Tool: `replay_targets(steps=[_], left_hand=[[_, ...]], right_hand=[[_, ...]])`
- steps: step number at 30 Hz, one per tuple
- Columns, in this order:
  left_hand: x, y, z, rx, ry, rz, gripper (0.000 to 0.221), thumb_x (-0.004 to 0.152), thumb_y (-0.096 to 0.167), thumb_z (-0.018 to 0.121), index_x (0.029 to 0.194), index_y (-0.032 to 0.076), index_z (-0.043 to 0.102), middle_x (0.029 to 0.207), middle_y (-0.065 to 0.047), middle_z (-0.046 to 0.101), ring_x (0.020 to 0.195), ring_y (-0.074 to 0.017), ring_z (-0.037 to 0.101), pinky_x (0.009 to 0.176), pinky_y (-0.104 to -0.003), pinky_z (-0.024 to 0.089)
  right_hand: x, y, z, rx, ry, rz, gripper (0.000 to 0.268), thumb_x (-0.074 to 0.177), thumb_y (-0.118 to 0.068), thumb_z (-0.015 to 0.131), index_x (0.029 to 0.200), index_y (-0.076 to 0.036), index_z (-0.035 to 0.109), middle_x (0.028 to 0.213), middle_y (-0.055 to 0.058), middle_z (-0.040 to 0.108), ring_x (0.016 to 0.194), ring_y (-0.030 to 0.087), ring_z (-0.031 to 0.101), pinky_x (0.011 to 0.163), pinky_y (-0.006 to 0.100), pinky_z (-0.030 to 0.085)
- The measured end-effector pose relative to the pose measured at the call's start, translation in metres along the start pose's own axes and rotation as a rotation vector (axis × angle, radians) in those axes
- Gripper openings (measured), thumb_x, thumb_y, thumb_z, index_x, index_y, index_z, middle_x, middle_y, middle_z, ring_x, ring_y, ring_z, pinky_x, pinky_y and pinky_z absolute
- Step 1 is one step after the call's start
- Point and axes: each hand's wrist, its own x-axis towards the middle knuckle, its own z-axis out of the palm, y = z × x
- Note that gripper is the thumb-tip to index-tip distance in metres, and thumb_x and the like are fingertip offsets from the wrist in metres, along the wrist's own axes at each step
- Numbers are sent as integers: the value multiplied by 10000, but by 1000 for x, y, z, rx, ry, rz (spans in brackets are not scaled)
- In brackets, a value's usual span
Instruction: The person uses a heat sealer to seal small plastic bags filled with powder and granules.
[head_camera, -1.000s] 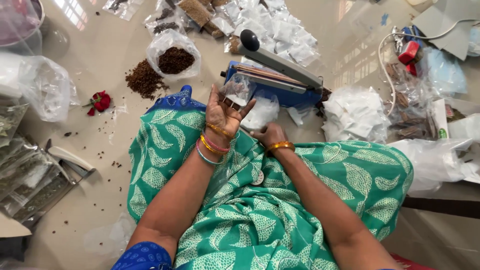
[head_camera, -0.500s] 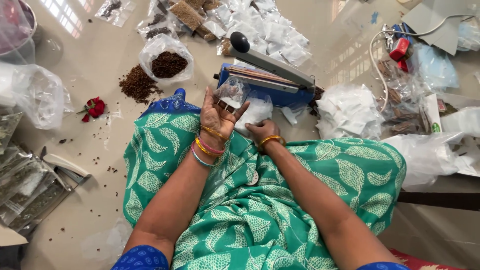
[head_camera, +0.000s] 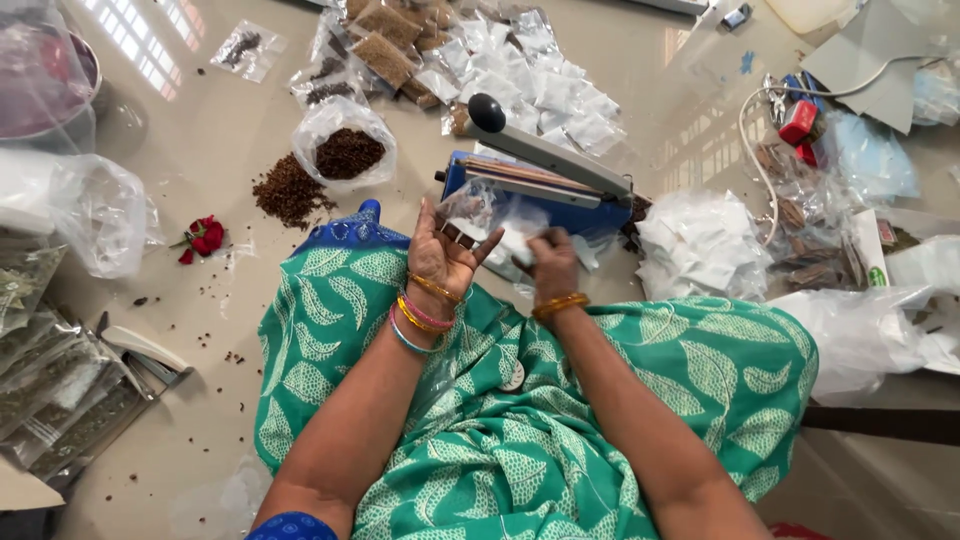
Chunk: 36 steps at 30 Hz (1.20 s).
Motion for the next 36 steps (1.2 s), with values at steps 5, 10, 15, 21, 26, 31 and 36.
replay_targets(steps=[5,10,15,21,26,31,36], left_hand=[[-5,0,7,20,32,-2,501,1069,509,421,1227,91,646,1206,-102,723,1165,-317,672,1003,-631,546],[3,-6,-5,39,-17,0,504,1073,520,431,1222,92,652,1166,-104,722,1116,-307,679,988,-645,552],[0,-9,1,116,48,-48,457,1053,512,456,1172,113,645,1105,-90,701,1046,-296,689,943,-636,585],[-5,-9,12,203,65,-69,478,1017,540,469,1192,123,626,1106,-91,712,1057,-295,700,907,-589,604],[-5,-11,8,208,28,-88,490,1027,543,487,1215,114,630,1104,-82,707,1066,-283,694,925,-591,600],[-13,-8,18,234,8,-112,519,1015,555,472,1220,107,635,1143,-93,724,1089,-282,699,937,-563,590],[-12,-8,18,245,39,-119,544,1022,563,466,1220,84,633,1176,-121,698,1111,-300,693,945,-571,596]], right_hand=[[-14,-77,13,385,-3,90,118,918,-119,627,1015,-152,568,1024,102,686,1003,337,707,768,589,642],[-8,-95,3,540,28,157,288,923,-169,724,1154,-99,568,1105,119,696,1051,368,715,834,584,637],[-21,-166,29,-253,-238,-45,415,886,-69,806,1235,-58,581,1145,155,702,1036,306,703,896,453,607],[-28,-235,62,-1208,-513,-522,387,832,-165,805,1165,-56,640,1145,193,738,1055,328,711,899,419,544],[-21,-251,88,-1489,-555,-256,409,824,-203,790,1186,-92,635,1087,203,735,990,358,708,892,449,524],[-15,-261,98,-1625,-557,-93,368,825,-151,754,1176,-113,651,1092,179,741,962,346,737,878,437,557],[-8,-260,92,-1605,-646,-278,321,775,-111,789,1080,-82,693,1053,158,750,992,309,720,898,433,563]])
